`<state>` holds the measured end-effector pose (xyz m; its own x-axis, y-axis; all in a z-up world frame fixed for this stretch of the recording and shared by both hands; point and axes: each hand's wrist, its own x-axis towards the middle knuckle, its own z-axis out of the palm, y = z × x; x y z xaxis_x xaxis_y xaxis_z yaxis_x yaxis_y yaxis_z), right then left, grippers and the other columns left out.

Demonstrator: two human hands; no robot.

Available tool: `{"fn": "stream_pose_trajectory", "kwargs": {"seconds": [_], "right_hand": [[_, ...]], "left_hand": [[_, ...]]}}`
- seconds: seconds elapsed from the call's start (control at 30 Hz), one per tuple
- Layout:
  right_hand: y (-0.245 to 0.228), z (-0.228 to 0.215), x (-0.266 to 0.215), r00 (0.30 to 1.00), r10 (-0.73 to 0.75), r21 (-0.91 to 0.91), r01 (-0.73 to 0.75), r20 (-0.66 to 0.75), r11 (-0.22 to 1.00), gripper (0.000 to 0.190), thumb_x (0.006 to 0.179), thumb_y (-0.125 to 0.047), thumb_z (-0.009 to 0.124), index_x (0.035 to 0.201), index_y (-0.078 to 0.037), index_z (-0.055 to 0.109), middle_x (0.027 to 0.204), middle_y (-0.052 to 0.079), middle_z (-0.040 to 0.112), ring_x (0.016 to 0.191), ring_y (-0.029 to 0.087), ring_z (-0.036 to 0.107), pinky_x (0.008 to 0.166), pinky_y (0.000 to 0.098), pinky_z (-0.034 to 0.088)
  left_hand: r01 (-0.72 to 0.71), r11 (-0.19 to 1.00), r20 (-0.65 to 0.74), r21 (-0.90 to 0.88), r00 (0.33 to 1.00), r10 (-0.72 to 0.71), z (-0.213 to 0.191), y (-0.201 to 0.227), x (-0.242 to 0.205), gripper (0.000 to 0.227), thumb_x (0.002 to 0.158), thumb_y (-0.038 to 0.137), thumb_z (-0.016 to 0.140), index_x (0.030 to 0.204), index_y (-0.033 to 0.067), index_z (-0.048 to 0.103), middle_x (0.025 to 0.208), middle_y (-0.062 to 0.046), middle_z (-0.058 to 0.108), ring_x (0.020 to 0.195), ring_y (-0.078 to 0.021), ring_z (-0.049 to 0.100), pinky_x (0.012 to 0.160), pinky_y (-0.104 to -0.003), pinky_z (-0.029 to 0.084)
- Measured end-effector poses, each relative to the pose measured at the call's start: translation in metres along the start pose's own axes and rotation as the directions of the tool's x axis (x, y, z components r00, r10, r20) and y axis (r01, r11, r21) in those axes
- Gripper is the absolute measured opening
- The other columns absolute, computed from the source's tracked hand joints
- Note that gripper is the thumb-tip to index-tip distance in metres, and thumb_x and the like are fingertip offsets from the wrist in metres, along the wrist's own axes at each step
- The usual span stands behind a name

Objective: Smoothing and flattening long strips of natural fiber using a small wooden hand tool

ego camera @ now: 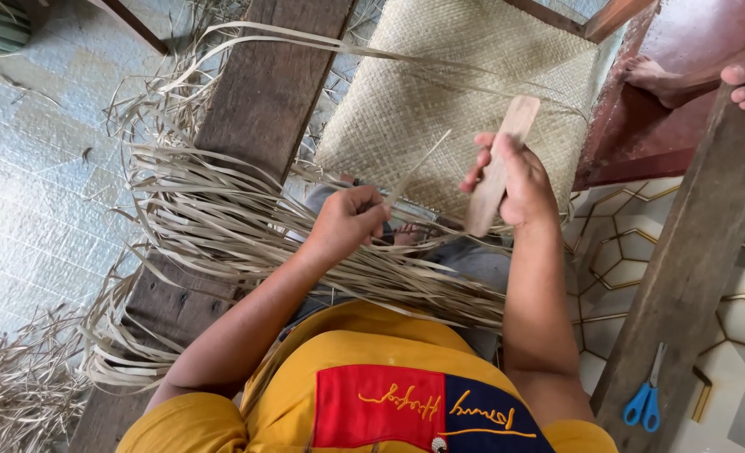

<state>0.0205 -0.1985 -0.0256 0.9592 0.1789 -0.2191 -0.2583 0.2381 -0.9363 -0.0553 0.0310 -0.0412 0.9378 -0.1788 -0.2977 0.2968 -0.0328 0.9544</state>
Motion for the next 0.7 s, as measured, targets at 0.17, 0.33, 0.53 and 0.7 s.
{"fn": "stream_pose_trajectory", "kwargs": {"seconds": [0.17, 0.33, 0.53, 0.7], "right_hand": [[0.007, -0.004, -0.01, 0.991, 0.031, -0.011, -0.03, 0.131, 0.999, 0.054, 0.088, -0.047, 0.04, 0.106, 0.003, 0.05, 0.077, 0.005, 0.046, 0.054, 0.009, 0.044, 0.047, 0.021, 0.039], [0.016, 0.025, -0.023, 0.998, -0.057, 0.099, 0.059, -0.024, 0.993, 0.025, 0.087, -0.021, 0.058, 0.098, -0.004, 0.045, 0.075, 0.01, 0.053, 0.06, 0.02, 0.058, 0.058, 0.0308, 0.05], [0.018, 0.055, -0.024, 0.881, -0.43, -0.562, 0.46, 0.196, 0.688, 0.013, 0.081, -0.014, 0.063, 0.09, -0.005, 0.063, 0.079, 0.009, 0.065, 0.073, 0.022, 0.062, 0.074, 0.0368, 0.049], [0.016, 0.072, -0.017, 0.522, -0.62, -0.725, 0.68, 0.585, -0.112, 0.017, 0.087, -0.024, 0.059, 0.082, -0.011, 0.068, 0.077, 0.001, 0.058, 0.093, 0.022, 0.054, 0.097, 0.0552, 0.019]], "left_hand": [[-0.057, 0.991, -0.062, 0.121, 0.996, 0.065, 0.003, 0.003, 0.005, 0.015, 0.086, 0.013, 0.051, 0.081, 0.0023, 0.061, 0.054, -0.008, 0.058, 0.047, -0.0171, 0.055, 0.05, -0.03, 0.046], [-0.126, 0.984, -0.044, 0.127, 0.99, 0.133, 0.007, -0.002, 0.012, 0.017, 0.091, 0.011, 0.048, 0.085, -0.0004, 0.06, 0.055, -0.008, 0.057, 0.048, -0.0159, 0.052, 0.05, -0.031, 0.043], [-0.347, 0.789, -0.011, 0.507, 0.913, 0.408, 0.017, -0.007, 0.011, 0.015, 0.09, 0.008, 0.047, 0.087, -0.0009, 0.059, 0.054, -0.012, 0.054, 0.043, -0.0273, 0.051, 0.038, -0.037, 0.04], [-0.405, 0.68, -0.052, 0.611, 0.837, 0.545, 0.02, -0.016, 0.014, 0.018, 0.093, 0.012, 0.047, 0.083, 0.004, 0.059, 0.056, -0.008, 0.052, 0.045, -0.0271, 0.052, 0.036, -0.036, 0.042]]}}
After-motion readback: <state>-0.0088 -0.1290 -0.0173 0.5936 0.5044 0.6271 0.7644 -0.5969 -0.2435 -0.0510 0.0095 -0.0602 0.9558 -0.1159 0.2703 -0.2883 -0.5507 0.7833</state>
